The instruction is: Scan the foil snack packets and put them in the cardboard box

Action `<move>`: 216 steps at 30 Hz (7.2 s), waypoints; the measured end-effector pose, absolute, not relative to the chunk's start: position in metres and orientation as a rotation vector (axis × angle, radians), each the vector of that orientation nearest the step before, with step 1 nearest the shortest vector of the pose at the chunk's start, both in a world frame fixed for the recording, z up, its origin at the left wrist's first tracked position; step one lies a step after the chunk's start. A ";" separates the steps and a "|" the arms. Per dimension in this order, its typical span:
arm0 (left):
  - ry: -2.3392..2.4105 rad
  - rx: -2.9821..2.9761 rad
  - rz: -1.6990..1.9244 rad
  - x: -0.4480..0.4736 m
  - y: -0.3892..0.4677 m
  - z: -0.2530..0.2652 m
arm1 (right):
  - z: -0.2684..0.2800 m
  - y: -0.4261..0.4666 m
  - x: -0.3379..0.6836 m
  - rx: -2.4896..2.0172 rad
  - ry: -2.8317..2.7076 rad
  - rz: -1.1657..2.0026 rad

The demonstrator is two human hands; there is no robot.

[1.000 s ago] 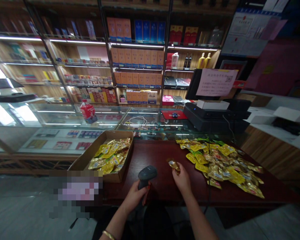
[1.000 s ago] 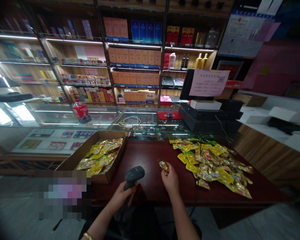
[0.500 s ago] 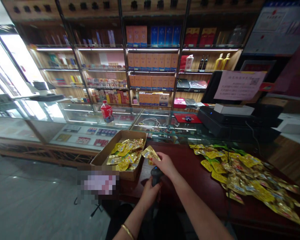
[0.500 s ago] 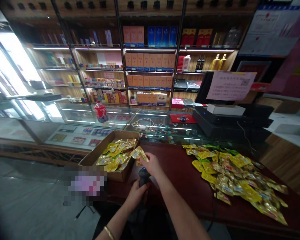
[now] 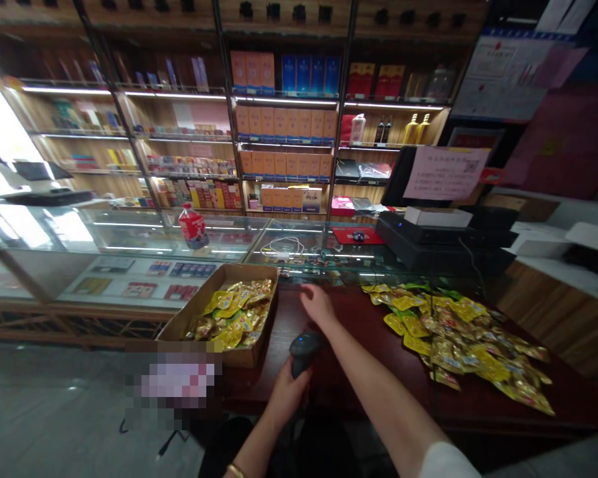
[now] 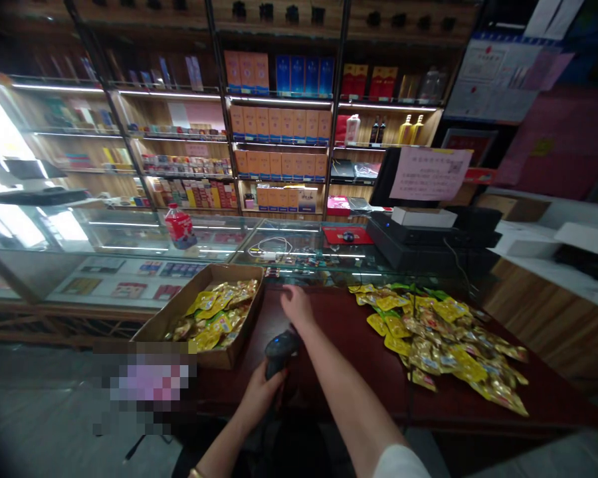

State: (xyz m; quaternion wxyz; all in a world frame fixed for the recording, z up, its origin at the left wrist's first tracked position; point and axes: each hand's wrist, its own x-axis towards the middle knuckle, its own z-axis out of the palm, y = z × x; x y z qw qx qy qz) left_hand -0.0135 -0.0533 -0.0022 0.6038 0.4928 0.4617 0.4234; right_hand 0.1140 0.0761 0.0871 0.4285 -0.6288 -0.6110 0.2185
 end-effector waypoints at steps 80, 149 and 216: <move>0.792 1.256 0.702 -0.034 -0.054 0.008 | -0.038 -0.086 0.231 -1.643 -1.292 0.137; 1.030 1.154 0.889 -0.012 -0.055 0.009 | -0.026 -0.056 0.212 -1.701 -1.451 0.206; 1.047 1.131 0.932 -0.009 -0.050 0.001 | -0.037 0.037 0.215 -2.127 -1.208 -0.096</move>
